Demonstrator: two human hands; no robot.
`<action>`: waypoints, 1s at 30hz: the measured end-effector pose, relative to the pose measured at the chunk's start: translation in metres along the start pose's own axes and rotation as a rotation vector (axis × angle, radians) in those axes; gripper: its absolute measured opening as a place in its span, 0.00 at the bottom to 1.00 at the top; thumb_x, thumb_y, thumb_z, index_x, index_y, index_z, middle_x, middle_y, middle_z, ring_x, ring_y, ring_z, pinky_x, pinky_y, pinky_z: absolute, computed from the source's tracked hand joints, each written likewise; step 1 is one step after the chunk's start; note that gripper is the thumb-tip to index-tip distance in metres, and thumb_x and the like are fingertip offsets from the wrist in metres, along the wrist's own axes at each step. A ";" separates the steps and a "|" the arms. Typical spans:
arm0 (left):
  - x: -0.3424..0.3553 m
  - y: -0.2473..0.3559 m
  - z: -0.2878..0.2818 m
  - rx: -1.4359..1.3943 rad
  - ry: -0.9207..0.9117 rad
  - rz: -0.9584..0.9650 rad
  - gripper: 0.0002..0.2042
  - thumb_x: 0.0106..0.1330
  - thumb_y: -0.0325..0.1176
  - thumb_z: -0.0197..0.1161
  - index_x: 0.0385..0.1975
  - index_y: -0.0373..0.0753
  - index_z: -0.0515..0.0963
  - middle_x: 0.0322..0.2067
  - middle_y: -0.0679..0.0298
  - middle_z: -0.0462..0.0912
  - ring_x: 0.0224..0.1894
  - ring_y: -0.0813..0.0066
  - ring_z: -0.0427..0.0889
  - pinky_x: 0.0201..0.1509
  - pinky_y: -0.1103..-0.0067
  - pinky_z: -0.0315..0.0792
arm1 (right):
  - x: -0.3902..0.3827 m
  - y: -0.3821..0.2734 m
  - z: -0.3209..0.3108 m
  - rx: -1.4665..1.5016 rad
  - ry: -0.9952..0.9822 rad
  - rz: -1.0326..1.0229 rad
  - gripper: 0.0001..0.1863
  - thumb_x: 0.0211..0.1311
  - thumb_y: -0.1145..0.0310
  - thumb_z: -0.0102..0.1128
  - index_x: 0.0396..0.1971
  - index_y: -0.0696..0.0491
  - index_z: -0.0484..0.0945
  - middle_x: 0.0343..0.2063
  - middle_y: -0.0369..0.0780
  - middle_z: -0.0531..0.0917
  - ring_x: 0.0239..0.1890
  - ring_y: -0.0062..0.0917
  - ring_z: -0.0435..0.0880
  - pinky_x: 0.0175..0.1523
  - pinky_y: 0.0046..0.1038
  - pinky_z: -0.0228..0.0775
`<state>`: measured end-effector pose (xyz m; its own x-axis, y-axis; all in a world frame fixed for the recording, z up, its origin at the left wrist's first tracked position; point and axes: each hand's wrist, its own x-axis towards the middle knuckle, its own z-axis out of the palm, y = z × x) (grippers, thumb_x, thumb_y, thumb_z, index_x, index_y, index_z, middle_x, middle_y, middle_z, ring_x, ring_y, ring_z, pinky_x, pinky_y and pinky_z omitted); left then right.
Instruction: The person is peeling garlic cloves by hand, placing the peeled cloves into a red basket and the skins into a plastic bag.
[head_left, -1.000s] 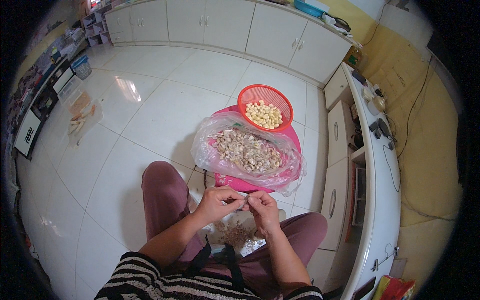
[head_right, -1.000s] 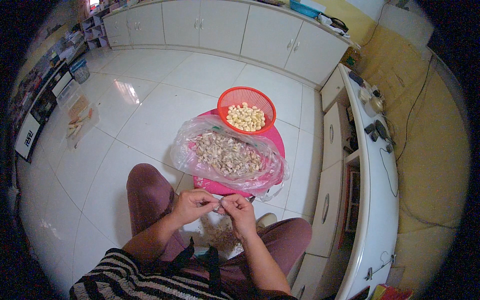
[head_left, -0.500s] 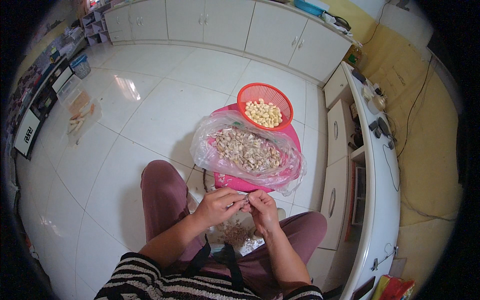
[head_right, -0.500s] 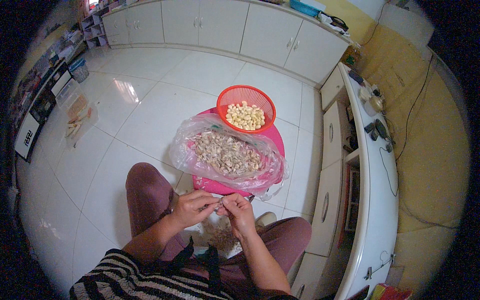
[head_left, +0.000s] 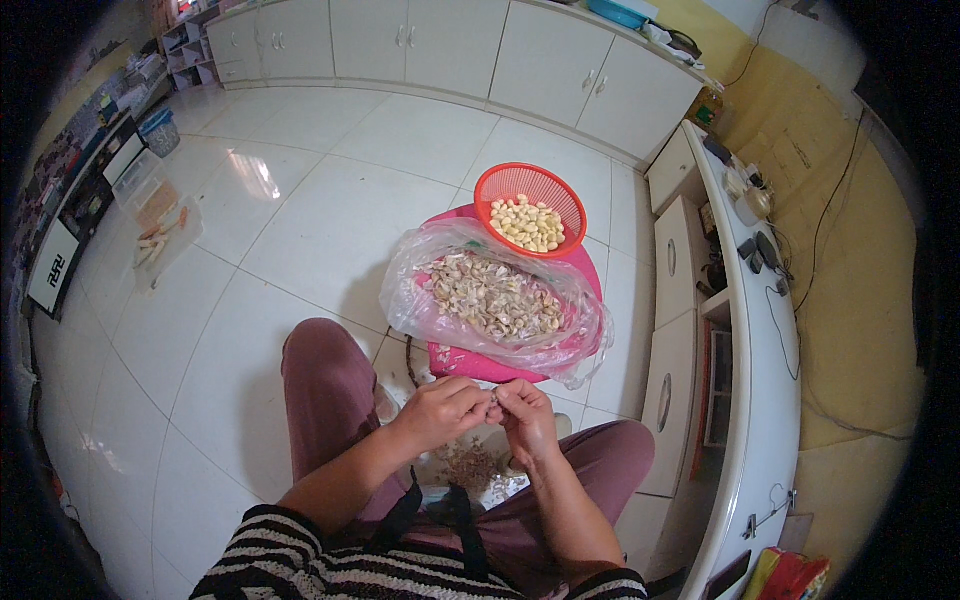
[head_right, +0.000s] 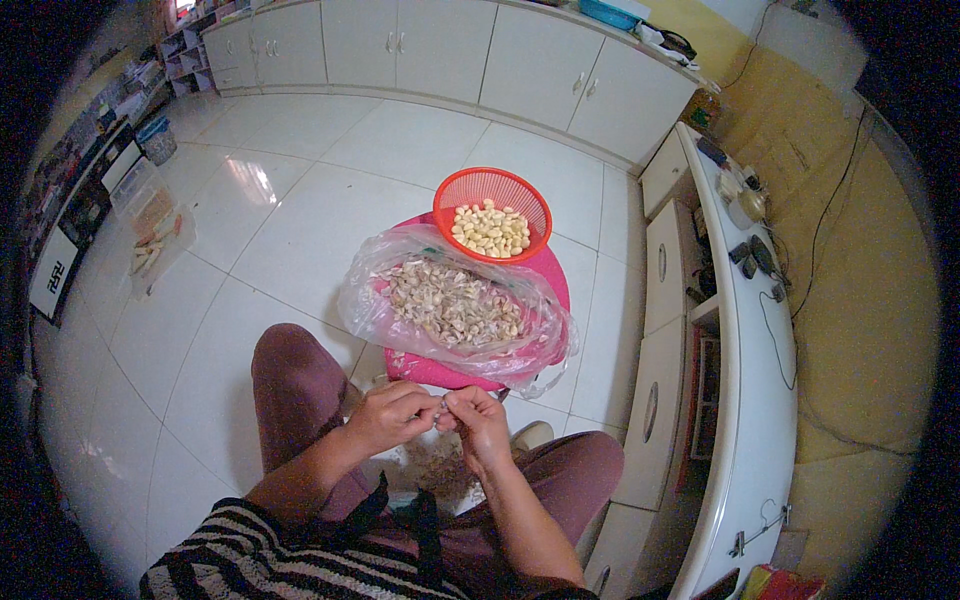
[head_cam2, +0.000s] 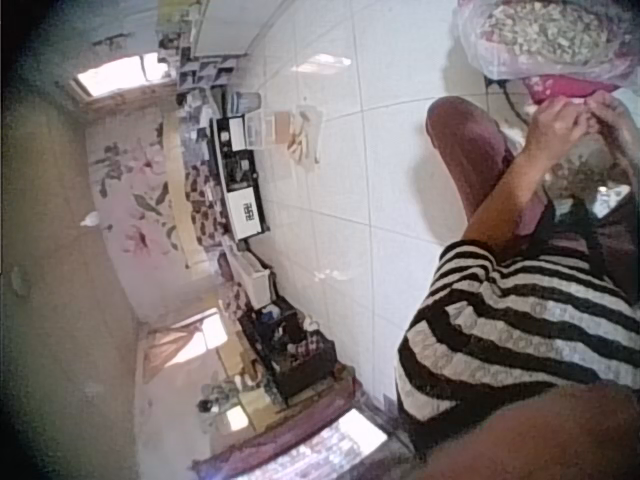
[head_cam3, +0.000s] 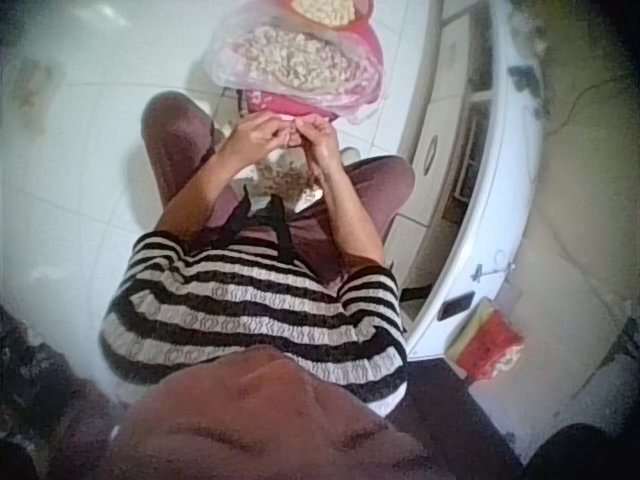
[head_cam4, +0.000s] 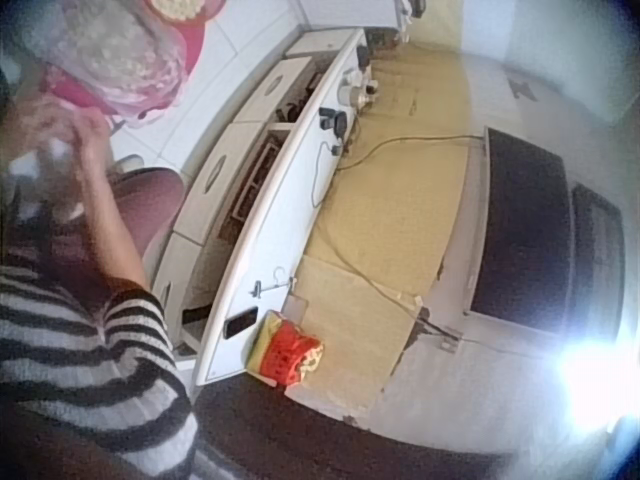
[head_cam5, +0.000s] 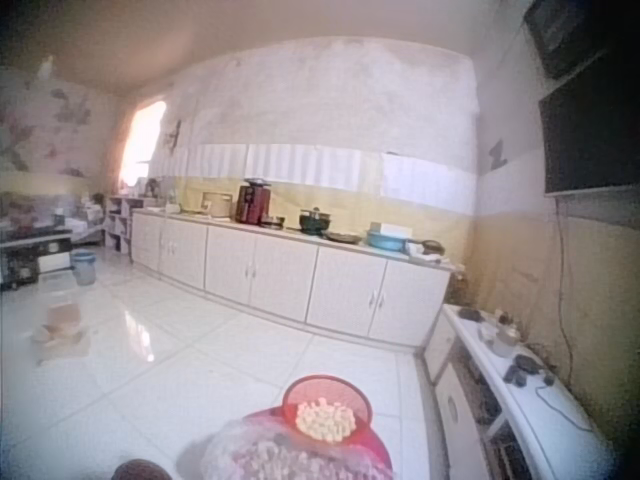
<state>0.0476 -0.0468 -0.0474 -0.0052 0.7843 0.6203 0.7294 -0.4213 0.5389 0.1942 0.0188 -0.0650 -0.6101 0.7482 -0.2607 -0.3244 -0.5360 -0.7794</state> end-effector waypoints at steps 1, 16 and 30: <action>0.000 0.000 0.000 0.017 -0.006 0.018 0.07 0.43 0.23 0.62 0.23 0.38 0.75 0.22 0.65 0.76 0.25 0.70 0.77 0.29 0.77 0.71 | 0.000 -0.001 0.001 0.000 0.008 0.005 0.05 0.56 0.71 0.55 0.25 0.56 0.73 0.22 0.38 0.78 0.21 0.19 0.77 0.29 0.20 0.71; 0.003 0.000 0.001 0.043 0.016 0.021 0.06 0.42 0.21 0.61 0.18 0.38 0.71 0.19 0.64 0.73 0.22 0.69 0.75 0.27 0.78 0.71 | -0.001 -0.001 -0.002 0.014 -0.017 0.048 0.05 0.57 0.72 0.53 0.26 0.57 0.73 0.22 0.38 0.78 0.21 0.19 0.76 0.28 0.21 0.71; -0.001 -0.005 -0.010 -0.221 -0.142 -0.167 0.05 0.51 0.26 0.61 0.28 0.36 0.78 0.25 0.62 0.78 0.27 0.70 0.79 0.30 0.79 0.72 | -0.001 -0.003 -0.003 0.007 -0.044 0.080 0.05 0.57 0.71 0.53 0.27 0.56 0.72 0.23 0.38 0.78 0.21 0.17 0.76 0.29 0.21 0.71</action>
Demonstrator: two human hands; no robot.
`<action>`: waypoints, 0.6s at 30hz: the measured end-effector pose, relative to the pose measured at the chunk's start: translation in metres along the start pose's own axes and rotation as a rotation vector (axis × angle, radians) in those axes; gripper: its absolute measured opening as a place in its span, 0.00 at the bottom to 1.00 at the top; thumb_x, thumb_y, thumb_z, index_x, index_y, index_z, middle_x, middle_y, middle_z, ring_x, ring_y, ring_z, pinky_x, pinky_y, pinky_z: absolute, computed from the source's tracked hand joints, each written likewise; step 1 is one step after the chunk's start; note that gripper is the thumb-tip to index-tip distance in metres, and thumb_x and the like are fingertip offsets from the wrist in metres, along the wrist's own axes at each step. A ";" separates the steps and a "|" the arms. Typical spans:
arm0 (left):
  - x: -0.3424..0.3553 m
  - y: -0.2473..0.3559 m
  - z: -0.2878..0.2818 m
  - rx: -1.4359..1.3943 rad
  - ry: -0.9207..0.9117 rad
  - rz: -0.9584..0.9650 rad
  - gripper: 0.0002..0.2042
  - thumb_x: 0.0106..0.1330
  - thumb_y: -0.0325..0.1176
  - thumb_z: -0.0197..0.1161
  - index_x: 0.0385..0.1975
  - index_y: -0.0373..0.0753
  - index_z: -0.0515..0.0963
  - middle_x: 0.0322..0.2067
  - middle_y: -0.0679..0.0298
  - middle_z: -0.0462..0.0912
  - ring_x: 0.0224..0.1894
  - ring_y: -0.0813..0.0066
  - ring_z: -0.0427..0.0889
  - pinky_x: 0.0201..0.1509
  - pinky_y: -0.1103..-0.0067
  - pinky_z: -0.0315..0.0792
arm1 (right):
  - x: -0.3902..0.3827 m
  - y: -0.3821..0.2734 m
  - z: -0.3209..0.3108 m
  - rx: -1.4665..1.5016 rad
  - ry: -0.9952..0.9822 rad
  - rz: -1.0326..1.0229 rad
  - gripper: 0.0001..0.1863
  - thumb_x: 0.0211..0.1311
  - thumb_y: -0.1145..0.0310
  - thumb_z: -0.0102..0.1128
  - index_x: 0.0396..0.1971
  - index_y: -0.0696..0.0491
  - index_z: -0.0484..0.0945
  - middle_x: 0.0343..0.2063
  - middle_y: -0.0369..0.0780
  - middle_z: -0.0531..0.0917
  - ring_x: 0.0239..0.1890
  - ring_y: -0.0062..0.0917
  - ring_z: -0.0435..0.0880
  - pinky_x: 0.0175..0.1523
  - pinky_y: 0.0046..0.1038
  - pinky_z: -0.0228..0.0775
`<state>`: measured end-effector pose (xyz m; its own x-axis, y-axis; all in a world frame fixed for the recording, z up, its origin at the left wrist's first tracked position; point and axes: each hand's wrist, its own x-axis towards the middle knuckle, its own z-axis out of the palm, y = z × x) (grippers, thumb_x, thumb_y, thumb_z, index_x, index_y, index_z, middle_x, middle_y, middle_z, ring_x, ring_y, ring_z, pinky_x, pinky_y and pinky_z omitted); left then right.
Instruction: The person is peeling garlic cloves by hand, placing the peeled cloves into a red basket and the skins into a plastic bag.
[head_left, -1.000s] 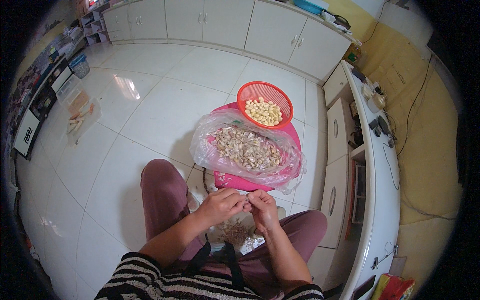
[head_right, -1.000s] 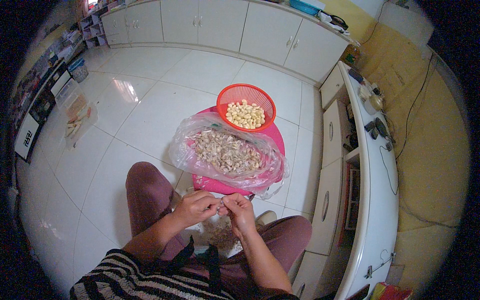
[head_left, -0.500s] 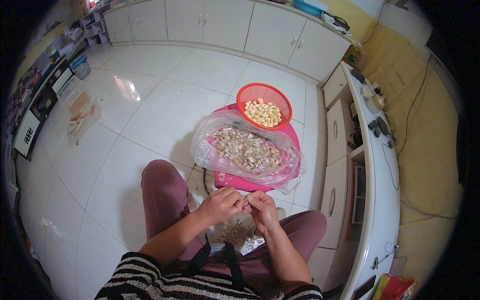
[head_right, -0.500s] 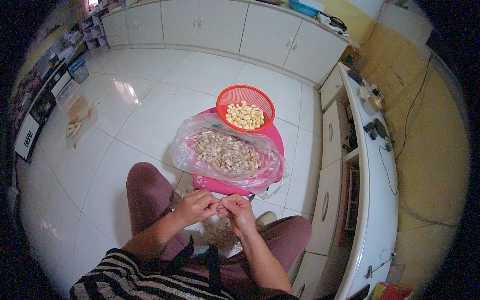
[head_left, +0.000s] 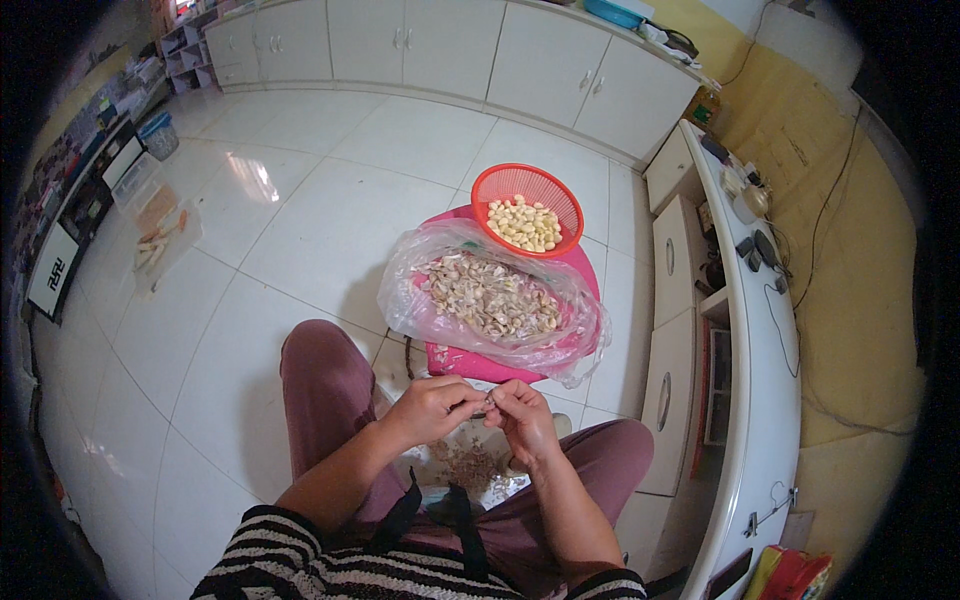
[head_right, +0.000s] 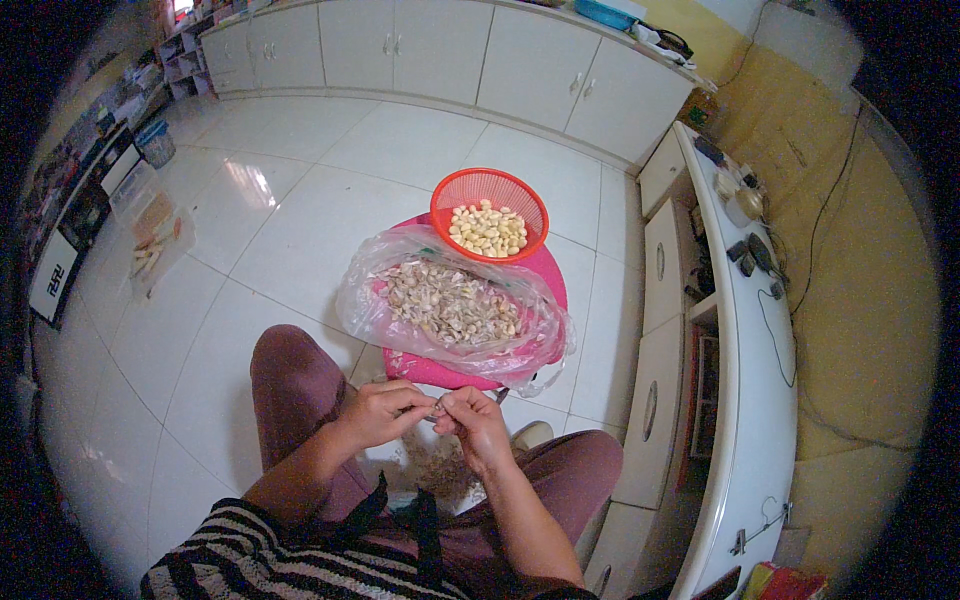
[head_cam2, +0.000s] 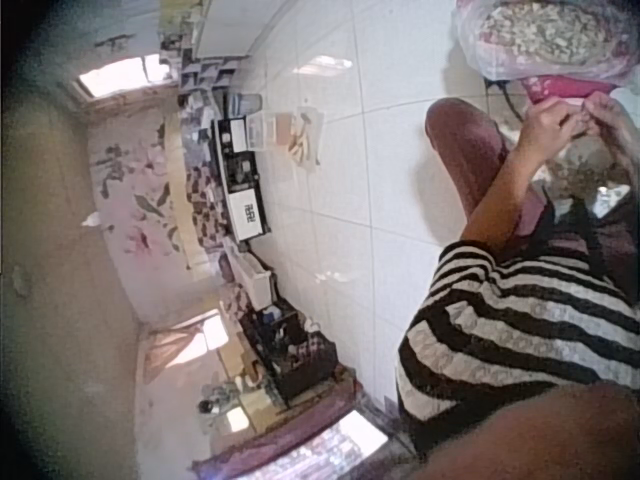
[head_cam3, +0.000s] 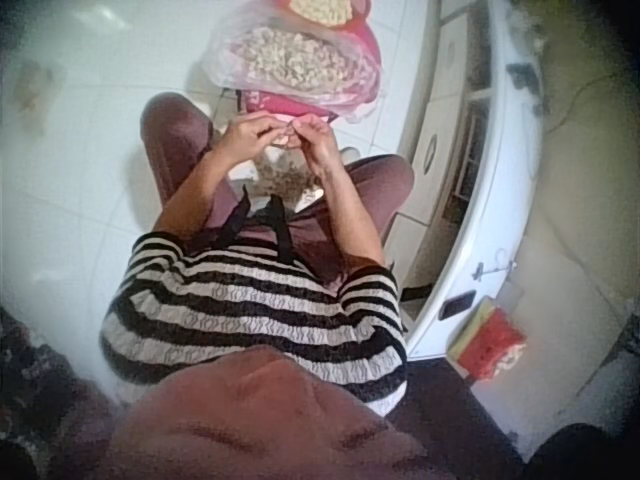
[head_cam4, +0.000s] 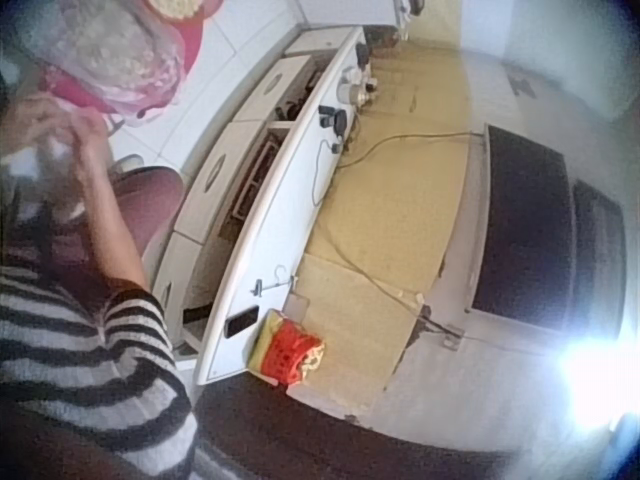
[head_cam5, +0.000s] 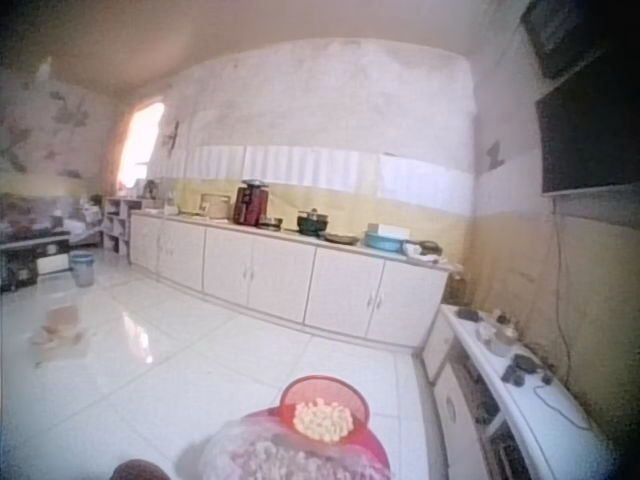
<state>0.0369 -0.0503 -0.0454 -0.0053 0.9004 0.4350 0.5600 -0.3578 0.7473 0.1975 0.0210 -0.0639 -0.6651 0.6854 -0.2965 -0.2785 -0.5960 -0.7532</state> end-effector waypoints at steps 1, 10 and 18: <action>0.000 0.001 0.000 -0.001 0.000 -0.014 0.05 0.51 0.26 0.61 0.28 0.36 0.78 0.25 0.62 0.78 0.27 0.70 0.79 0.30 0.79 0.72 | 0.000 0.001 0.000 -0.012 0.009 -0.009 0.05 0.57 0.71 0.53 0.27 0.56 0.72 0.23 0.37 0.78 0.21 0.17 0.76 0.29 0.20 0.71; 0.000 0.000 0.009 -0.006 0.066 -0.056 0.04 0.48 0.24 0.62 0.24 0.36 0.77 0.21 0.64 0.78 0.22 0.74 0.78 0.26 0.80 0.71 | 0.000 0.002 0.006 -0.152 0.093 -0.090 0.05 0.56 0.71 0.54 0.26 0.57 0.72 0.22 0.38 0.78 0.21 0.18 0.76 0.28 0.21 0.71; 0.004 0.007 0.009 -0.125 0.125 -0.177 0.03 0.48 0.24 0.62 0.24 0.36 0.78 0.21 0.64 0.78 0.22 0.76 0.78 0.24 0.82 0.71 | 0.000 0.000 0.004 -0.049 0.058 -0.097 0.04 0.56 0.72 0.54 0.26 0.57 0.72 0.22 0.38 0.78 0.21 0.19 0.76 0.27 0.21 0.72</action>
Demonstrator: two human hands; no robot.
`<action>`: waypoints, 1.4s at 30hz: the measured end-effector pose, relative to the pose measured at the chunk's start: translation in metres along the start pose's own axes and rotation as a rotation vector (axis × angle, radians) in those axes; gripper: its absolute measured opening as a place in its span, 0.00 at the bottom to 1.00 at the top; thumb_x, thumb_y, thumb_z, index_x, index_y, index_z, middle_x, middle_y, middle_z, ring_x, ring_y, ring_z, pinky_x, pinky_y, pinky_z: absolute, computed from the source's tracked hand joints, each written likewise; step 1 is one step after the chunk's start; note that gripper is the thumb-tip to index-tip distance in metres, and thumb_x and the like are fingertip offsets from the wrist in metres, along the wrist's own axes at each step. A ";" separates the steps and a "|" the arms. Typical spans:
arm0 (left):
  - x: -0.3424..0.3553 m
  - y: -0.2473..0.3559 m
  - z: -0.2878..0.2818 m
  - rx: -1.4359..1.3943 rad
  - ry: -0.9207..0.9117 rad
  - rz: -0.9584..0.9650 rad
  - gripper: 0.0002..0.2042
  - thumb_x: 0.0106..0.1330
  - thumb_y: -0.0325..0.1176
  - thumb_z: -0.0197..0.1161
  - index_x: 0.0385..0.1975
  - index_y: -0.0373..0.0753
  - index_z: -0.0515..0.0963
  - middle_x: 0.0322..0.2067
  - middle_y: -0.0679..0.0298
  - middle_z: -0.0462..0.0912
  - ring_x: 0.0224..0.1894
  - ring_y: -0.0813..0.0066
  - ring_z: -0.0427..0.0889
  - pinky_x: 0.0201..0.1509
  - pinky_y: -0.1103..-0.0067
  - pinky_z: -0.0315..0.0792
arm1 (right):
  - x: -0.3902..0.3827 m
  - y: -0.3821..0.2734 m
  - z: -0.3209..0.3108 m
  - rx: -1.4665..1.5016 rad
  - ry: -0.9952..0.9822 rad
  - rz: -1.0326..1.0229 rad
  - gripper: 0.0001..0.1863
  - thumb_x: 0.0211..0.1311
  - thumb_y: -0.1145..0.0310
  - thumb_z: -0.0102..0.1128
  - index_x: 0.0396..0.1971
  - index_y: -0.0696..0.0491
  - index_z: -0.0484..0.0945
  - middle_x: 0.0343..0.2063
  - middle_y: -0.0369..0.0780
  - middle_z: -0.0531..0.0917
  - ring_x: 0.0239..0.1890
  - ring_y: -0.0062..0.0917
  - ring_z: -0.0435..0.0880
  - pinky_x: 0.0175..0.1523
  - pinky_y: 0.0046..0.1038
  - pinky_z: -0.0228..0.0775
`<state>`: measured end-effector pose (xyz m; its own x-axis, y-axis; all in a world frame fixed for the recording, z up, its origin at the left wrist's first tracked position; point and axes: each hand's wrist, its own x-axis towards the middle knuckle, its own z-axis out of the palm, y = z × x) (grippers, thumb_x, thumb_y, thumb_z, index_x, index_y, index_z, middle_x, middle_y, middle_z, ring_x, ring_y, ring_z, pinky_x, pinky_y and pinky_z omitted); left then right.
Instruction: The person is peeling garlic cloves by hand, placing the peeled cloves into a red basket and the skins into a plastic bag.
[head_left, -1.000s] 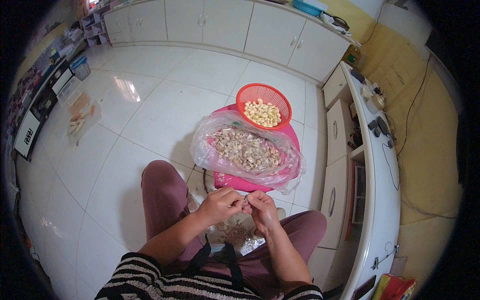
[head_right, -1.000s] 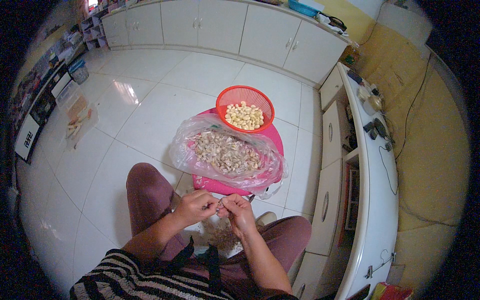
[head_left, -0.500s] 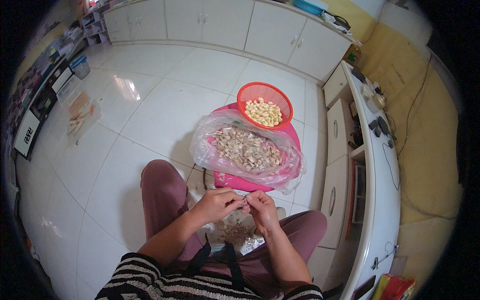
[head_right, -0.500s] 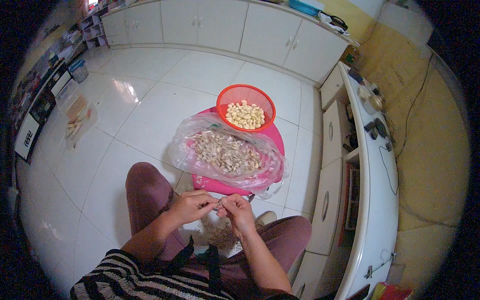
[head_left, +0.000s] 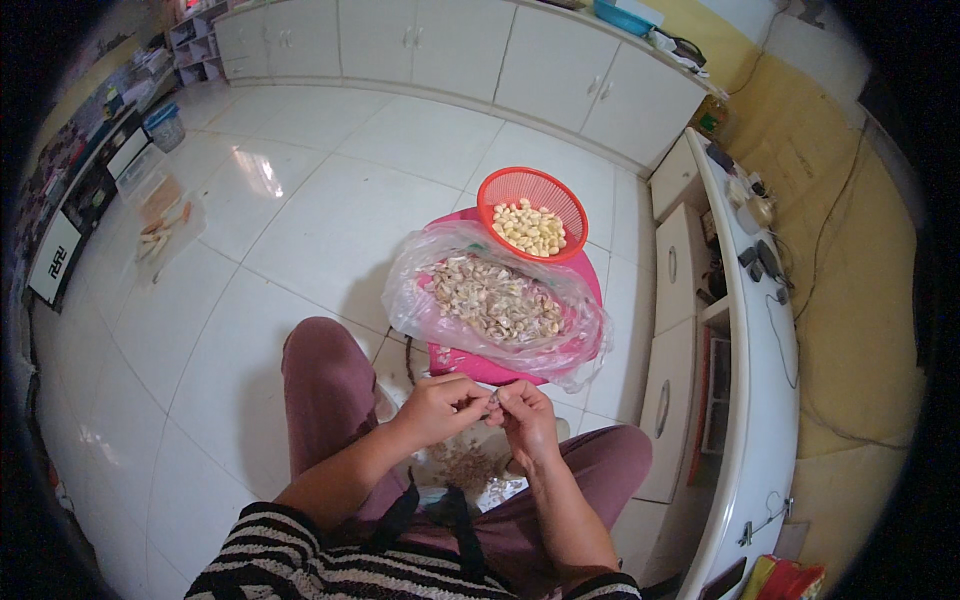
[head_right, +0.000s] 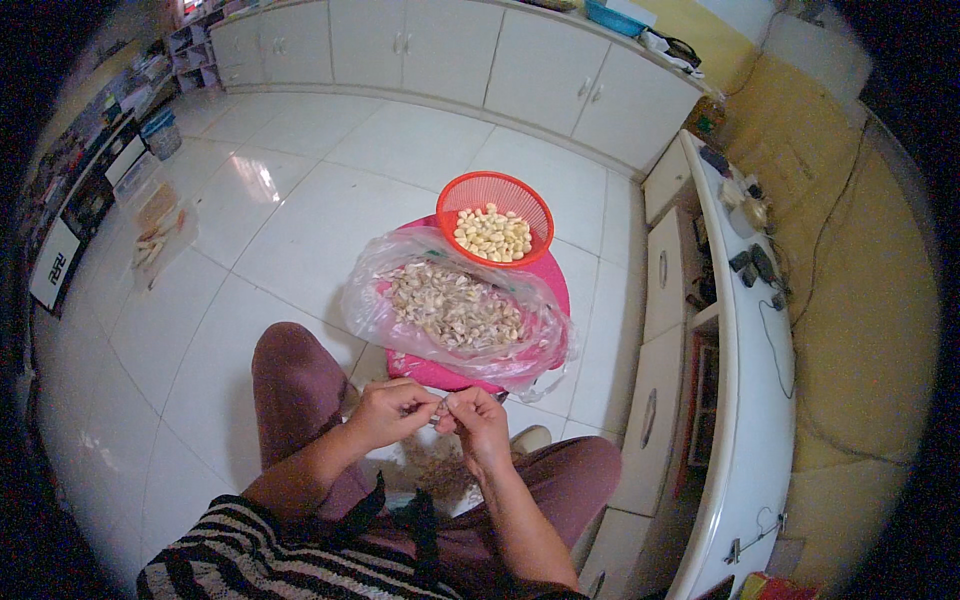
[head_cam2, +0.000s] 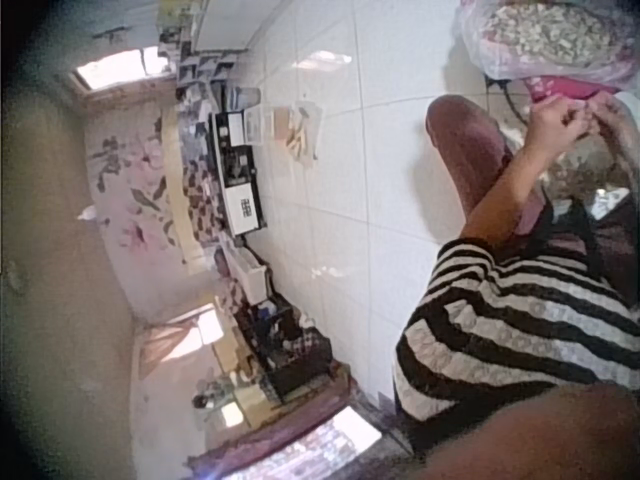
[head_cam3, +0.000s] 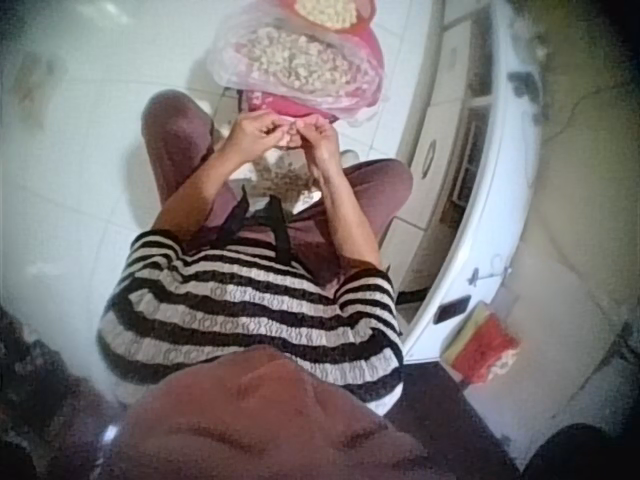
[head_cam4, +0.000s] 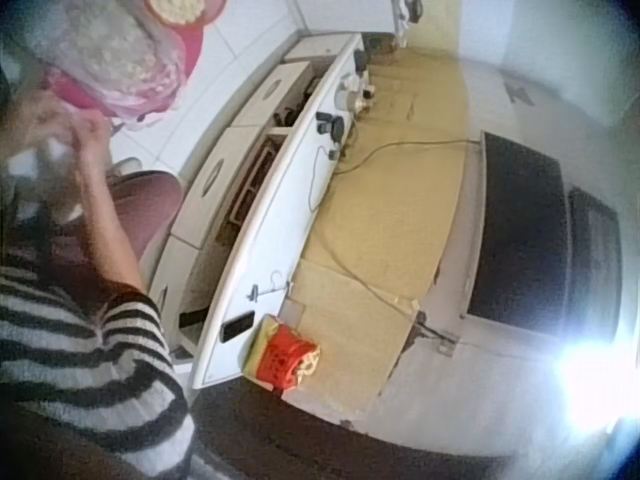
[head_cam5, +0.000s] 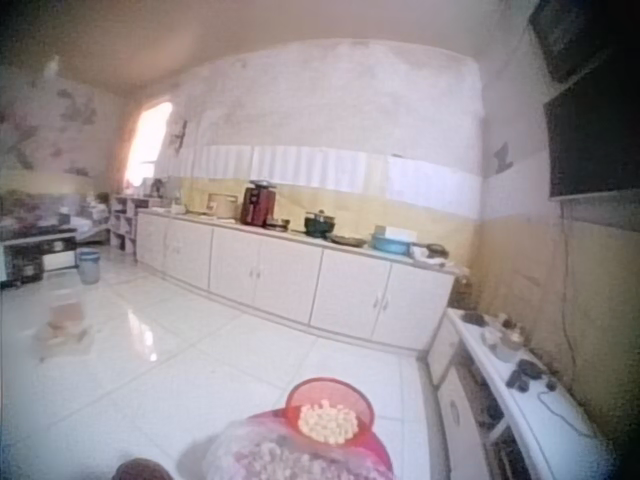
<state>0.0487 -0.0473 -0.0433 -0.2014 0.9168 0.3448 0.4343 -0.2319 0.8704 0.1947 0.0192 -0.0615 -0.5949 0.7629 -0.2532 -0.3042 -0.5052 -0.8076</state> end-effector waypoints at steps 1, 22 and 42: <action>0.001 -0.001 0.000 -0.002 -0.002 0.039 0.03 0.49 0.24 0.62 0.24 0.36 0.78 0.21 0.64 0.78 0.22 0.77 0.78 0.25 0.82 0.71 | 0.001 -0.001 0.000 0.039 -0.008 0.013 0.04 0.56 0.72 0.54 0.26 0.57 0.72 0.22 0.38 0.78 0.21 0.19 0.76 0.27 0.21 0.72; -0.001 -0.007 0.002 0.064 -0.022 0.060 0.02 0.47 0.23 0.62 0.20 0.36 0.76 0.19 0.66 0.77 0.20 0.81 0.76 0.22 0.83 0.70 | 0.000 0.002 0.001 -0.135 0.024 -0.055 0.05 0.57 0.71 0.54 0.25 0.56 0.71 0.20 0.38 0.78 0.20 0.18 0.76 0.26 0.21 0.71; 0.001 -0.002 0.000 0.023 0.015 -0.062 0.06 0.48 0.27 0.62 0.20 0.36 0.71 0.18 0.65 0.74 0.20 0.81 0.75 0.23 0.82 0.69 | -0.002 -0.002 0.005 -0.226 -0.099 -0.100 0.08 0.56 0.75 0.54 0.36 0.59 0.72 0.27 0.37 0.78 0.27 0.19 0.76 0.34 0.21 0.71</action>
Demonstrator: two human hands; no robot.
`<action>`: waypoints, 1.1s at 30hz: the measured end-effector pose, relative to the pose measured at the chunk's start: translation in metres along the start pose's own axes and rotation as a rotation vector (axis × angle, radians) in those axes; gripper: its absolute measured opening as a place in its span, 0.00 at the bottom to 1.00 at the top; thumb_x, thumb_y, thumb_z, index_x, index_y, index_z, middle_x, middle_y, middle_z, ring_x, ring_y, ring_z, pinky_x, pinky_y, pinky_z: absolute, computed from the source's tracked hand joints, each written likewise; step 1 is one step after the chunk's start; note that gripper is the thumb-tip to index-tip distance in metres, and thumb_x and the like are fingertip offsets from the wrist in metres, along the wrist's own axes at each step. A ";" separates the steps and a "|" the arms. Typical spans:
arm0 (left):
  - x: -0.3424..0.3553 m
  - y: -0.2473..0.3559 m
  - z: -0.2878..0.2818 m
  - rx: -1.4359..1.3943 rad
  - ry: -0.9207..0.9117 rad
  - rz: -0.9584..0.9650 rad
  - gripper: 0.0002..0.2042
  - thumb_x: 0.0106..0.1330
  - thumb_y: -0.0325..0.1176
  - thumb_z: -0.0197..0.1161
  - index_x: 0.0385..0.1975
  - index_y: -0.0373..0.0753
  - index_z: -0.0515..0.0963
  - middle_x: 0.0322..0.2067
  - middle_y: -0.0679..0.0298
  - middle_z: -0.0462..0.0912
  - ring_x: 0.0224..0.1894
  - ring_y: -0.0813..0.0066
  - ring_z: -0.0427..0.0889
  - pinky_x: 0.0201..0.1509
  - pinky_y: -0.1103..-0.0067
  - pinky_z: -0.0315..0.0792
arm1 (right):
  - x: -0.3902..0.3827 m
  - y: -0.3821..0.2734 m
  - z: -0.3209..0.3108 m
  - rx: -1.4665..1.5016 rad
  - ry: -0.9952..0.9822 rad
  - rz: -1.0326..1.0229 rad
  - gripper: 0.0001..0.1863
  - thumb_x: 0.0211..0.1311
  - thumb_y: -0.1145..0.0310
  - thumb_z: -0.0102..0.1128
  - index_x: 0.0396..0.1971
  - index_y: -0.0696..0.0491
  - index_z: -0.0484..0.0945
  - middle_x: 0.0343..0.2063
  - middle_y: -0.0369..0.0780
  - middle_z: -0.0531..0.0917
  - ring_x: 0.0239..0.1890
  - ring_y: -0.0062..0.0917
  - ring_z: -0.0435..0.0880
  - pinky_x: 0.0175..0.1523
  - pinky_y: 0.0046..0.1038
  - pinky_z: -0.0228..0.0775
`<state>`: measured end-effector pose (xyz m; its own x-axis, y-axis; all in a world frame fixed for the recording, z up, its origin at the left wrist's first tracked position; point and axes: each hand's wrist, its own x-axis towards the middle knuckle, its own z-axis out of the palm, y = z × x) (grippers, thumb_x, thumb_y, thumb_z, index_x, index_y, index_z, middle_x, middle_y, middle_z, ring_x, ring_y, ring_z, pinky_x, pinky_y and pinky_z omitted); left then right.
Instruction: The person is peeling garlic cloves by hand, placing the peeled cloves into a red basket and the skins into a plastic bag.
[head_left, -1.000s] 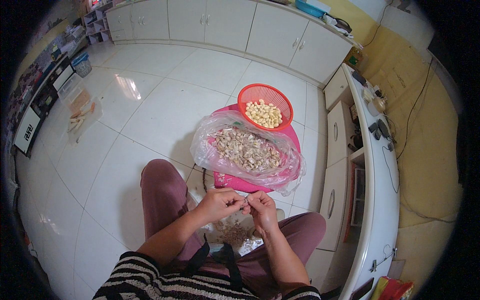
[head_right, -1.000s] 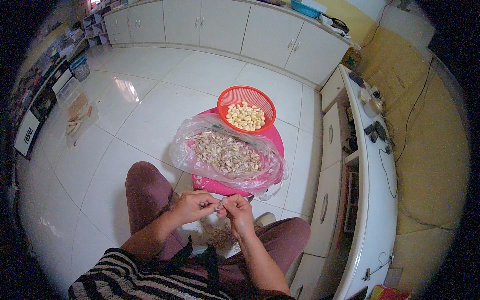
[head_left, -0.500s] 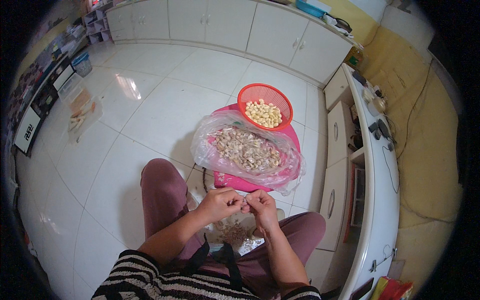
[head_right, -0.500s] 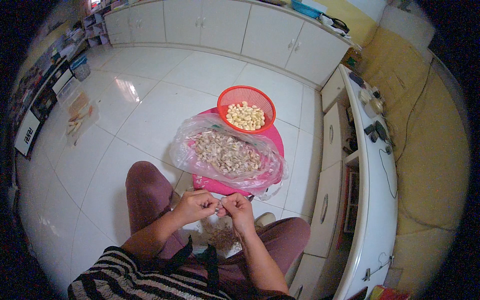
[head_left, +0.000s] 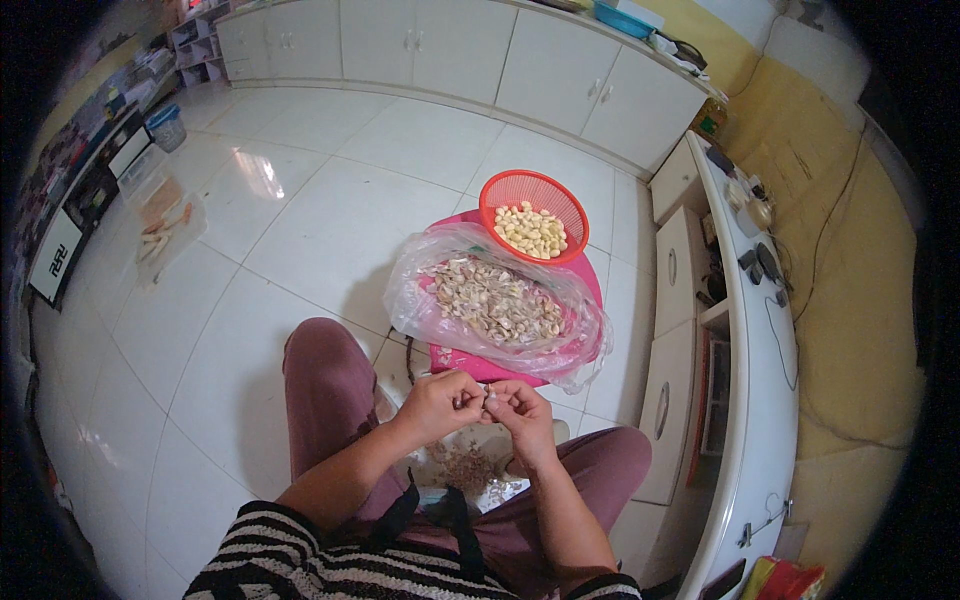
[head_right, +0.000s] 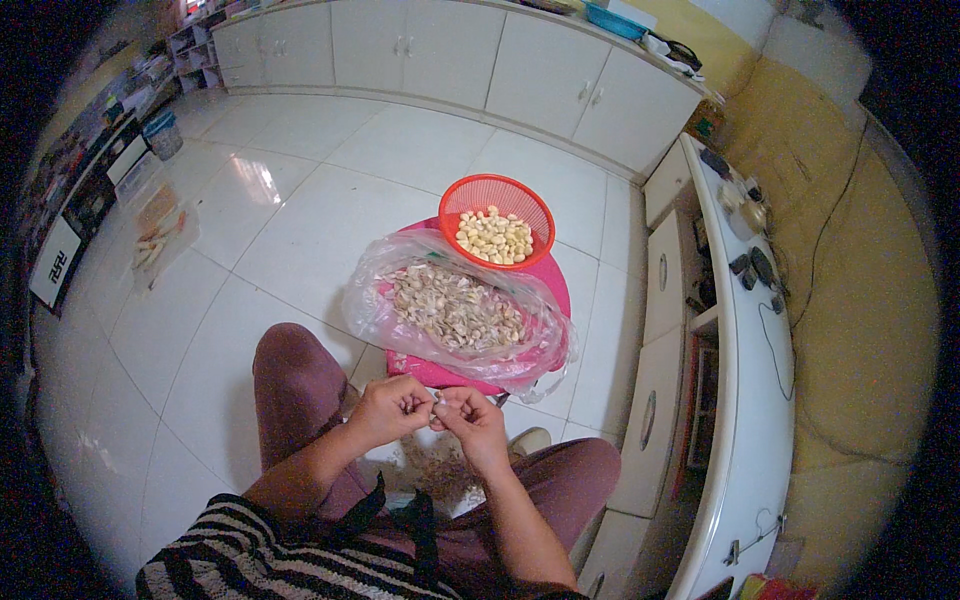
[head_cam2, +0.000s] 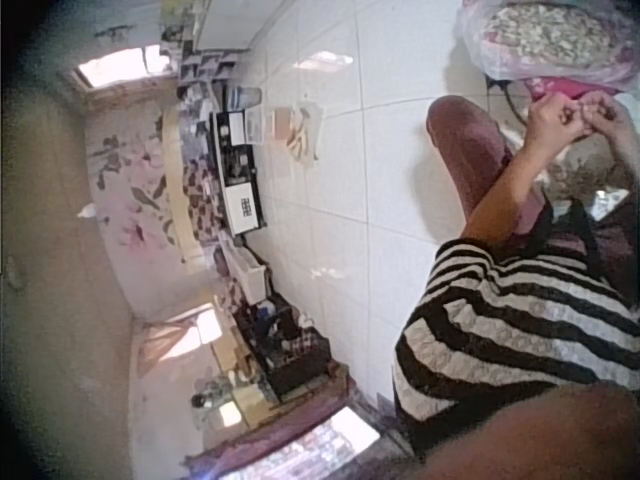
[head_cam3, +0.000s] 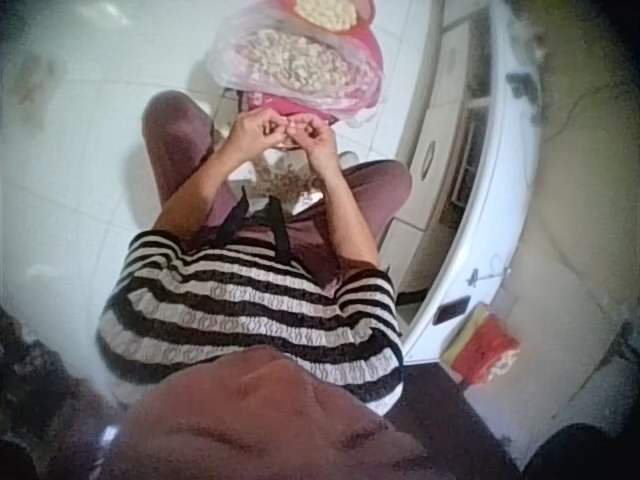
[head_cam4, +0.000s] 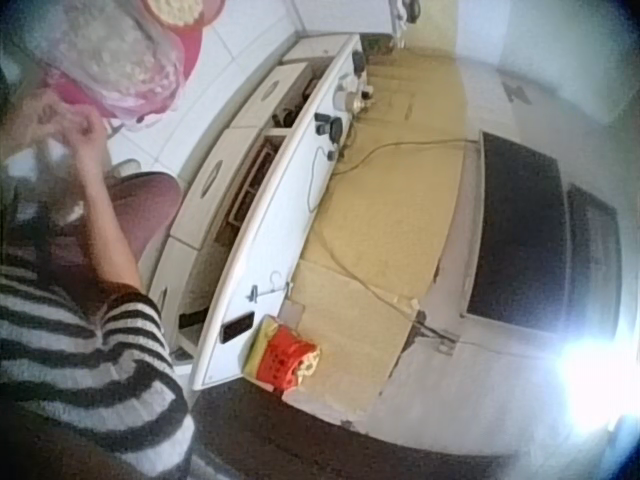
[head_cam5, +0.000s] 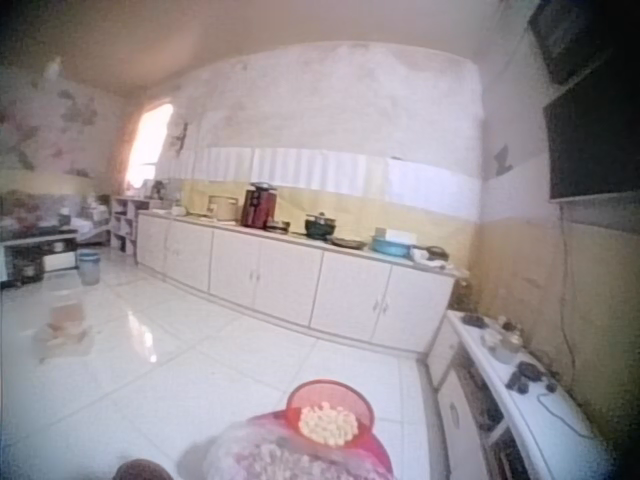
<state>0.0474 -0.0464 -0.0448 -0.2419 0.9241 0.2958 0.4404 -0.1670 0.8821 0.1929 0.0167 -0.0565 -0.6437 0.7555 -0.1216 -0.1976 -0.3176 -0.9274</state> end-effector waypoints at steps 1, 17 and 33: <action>-0.001 -0.002 0.000 -0.055 -0.018 -0.035 0.05 0.49 0.26 0.62 0.21 0.36 0.71 0.18 0.67 0.74 0.19 0.82 0.74 0.23 0.83 0.69 | 0.000 0.000 -0.001 -0.018 -0.007 0.004 0.09 0.56 0.75 0.53 0.37 0.59 0.72 0.28 0.38 0.78 0.28 0.19 0.77 0.35 0.21 0.71; -0.005 -0.011 -0.003 -0.716 -0.195 -0.273 0.03 0.60 0.27 0.51 0.28 0.35 0.68 0.22 0.70 0.70 0.21 0.85 0.71 0.25 0.86 0.68 | -0.006 -0.013 0.000 0.072 -0.104 0.042 0.09 0.57 0.74 0.51 0.36 0.60 0.74 0.26 0.39 0.79 0.26 0.19 0.77 0.31 0.21 0.71; -0.008 -0.014 0.011 -0.410 -0.028 -0.154 0.05 0.56 0.24 0.60 0.32 0.32 0.75 0.28 0.65 0.79 0.30 0.83 0.77 0.34 0.85 0.72 | -0.004 -0.014 -0.005 -0.085 -0.009 0.003 0.08 0.55 0.75 0.56 0.35 0.60 0.75 0.25 0.36 0.79 0.25 0.16 0.76 0.31 0.18 0.71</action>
<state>0.0529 -0.0473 -0.0638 -0.2520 0.9569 0.1442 0.0202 -0.1438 0.9894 0.2024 0.0212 -0.0448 -0.6511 0.7491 -0.1218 -0.1322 -0.2700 -0.9538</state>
